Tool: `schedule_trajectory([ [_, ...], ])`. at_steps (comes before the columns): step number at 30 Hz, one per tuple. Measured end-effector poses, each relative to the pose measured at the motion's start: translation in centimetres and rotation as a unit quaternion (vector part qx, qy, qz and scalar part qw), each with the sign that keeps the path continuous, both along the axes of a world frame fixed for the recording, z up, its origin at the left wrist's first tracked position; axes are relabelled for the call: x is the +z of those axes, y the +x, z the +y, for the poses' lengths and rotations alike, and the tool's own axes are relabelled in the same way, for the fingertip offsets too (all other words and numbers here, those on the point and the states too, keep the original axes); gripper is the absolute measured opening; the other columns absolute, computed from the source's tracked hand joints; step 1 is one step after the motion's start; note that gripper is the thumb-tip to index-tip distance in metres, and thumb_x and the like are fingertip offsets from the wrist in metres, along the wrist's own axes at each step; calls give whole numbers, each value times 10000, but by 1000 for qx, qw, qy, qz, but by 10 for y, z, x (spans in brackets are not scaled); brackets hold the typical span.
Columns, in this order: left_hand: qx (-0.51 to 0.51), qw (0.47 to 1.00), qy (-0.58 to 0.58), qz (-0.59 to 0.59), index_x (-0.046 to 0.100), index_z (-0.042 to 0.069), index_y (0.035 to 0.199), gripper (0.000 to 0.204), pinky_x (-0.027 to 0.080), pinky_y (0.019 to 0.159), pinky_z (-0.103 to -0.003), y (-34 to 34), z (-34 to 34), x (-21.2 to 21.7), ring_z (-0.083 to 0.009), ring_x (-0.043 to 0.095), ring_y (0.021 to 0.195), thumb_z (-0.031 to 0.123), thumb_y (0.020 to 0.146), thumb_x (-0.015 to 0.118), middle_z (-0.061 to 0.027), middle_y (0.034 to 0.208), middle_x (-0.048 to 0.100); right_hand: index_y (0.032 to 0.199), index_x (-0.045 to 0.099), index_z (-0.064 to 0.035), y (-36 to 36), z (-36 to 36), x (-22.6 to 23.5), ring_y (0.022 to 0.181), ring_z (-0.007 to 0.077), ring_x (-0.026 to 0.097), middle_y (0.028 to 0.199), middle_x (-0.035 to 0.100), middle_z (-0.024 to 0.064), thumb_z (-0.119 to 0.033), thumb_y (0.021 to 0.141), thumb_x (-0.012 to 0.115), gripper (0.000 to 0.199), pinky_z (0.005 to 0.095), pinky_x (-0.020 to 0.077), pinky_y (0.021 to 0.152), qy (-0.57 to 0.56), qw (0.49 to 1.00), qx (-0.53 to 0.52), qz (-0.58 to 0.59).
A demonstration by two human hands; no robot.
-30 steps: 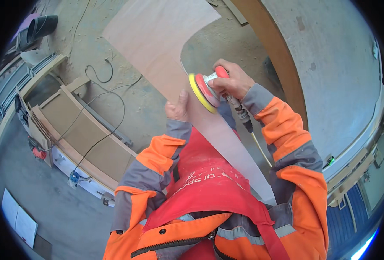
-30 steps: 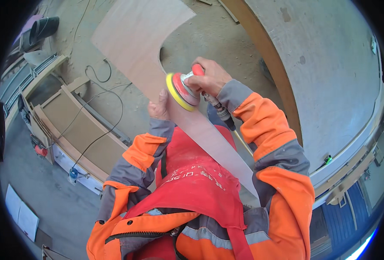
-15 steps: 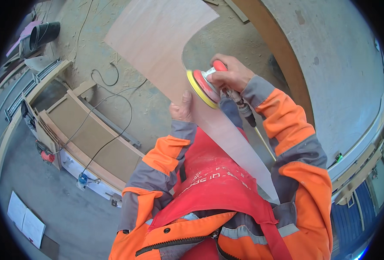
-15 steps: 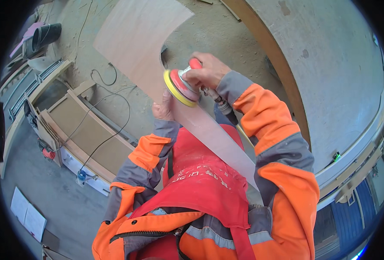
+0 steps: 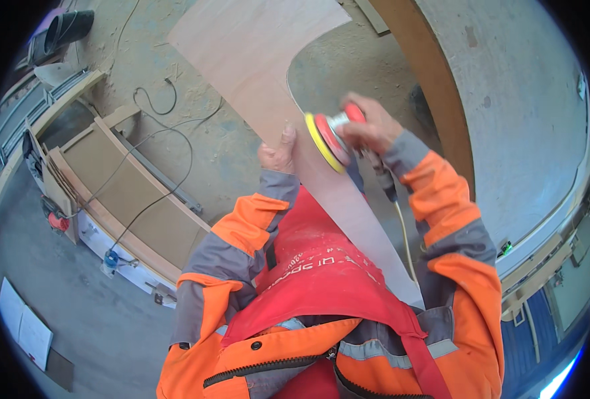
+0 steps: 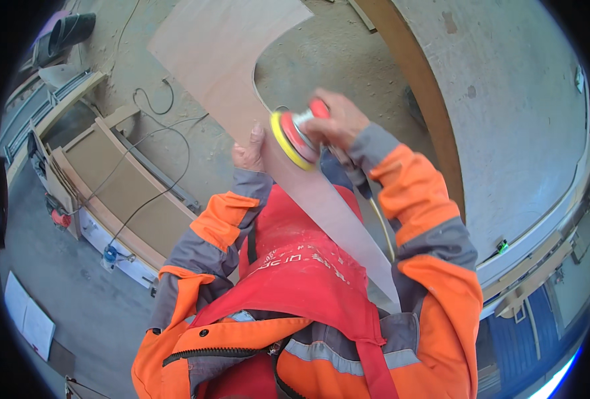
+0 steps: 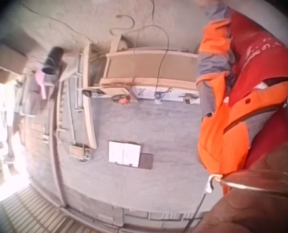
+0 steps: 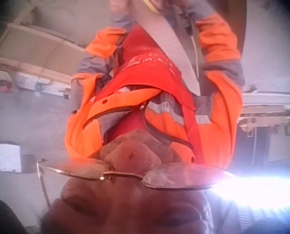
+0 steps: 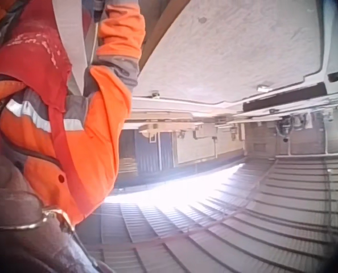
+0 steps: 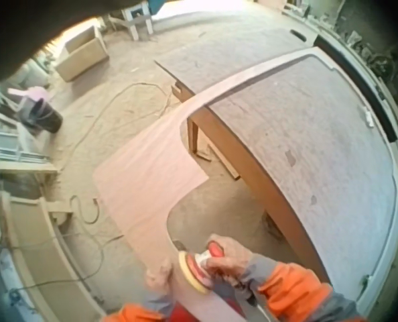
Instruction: The recorder uses a hand-held orbital sander to smooth the surface and edges of a wooden panel.
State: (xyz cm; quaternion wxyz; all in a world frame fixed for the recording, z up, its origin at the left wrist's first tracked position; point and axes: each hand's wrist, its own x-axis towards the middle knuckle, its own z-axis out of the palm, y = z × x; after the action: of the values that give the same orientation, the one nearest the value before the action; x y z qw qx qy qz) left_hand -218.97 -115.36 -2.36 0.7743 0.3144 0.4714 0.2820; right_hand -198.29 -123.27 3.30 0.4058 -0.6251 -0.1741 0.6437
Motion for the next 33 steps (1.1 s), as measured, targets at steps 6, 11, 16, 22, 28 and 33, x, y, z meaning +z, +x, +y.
schedule_trajectory([
  [6,-30,997,-16,72,608,-22,1086,306,484,763,-270,-7,0,6,-116,586,860,183,869,676,-42,1000,642,958,483,-25,-7,-37,-2,523,113,502,641,508,53,-221,743,650,335,279,417,465,-1,998,48,-37],
  [11,-11,997,13,69,622,-22,1064,304,485,755,-265,-2,-2,9,-106,587,855,193,859,688,-43,991,650,986,468,-35,0,18,1,531,117,520,657,504,47,-243,745,658,371,278,430,456,3,1000,16,11],
  [16,5,999,8,43,636,-13,1046,296,484,755,-260,-7,0,-7,-103,588,850,203,852,698,-38,979,658,999,470,-39,-12,-38,-2,531,116,519,754,506,46,-256,735,669,395,276,439,467,-35,998,45,6],
  [22,8,997,47,58,645,-10,1037,293,488,737,-258,-1,-3,-10,-104,592,821,205,847,705,-34,954,662,976,478,-44,-18,-78,-5,547,104,505,735,503,37,-255,730,667,375,266,422,477,-26,999,44,-4],
  [28,0,998,26,64,650,-14,1014,279,490,727,-259,0,0,0,-104,590,805,192,837,715,-33,944,657,937,484,-43,-7,1,11,598,99,472,693,470,7,-271,706,665,372,247,397,513,-72,997,-6,5],
  [33,19,997,38,69,647,-15,1018,277,489,732,-256,-1,4,-3,-107,589,801,172,828,723,-32,948,651,918,485,-44,-28,-104,5,587,105,475,697,472,11,-270,709,658,353,252,399,509,-51,997,52,-40],
])
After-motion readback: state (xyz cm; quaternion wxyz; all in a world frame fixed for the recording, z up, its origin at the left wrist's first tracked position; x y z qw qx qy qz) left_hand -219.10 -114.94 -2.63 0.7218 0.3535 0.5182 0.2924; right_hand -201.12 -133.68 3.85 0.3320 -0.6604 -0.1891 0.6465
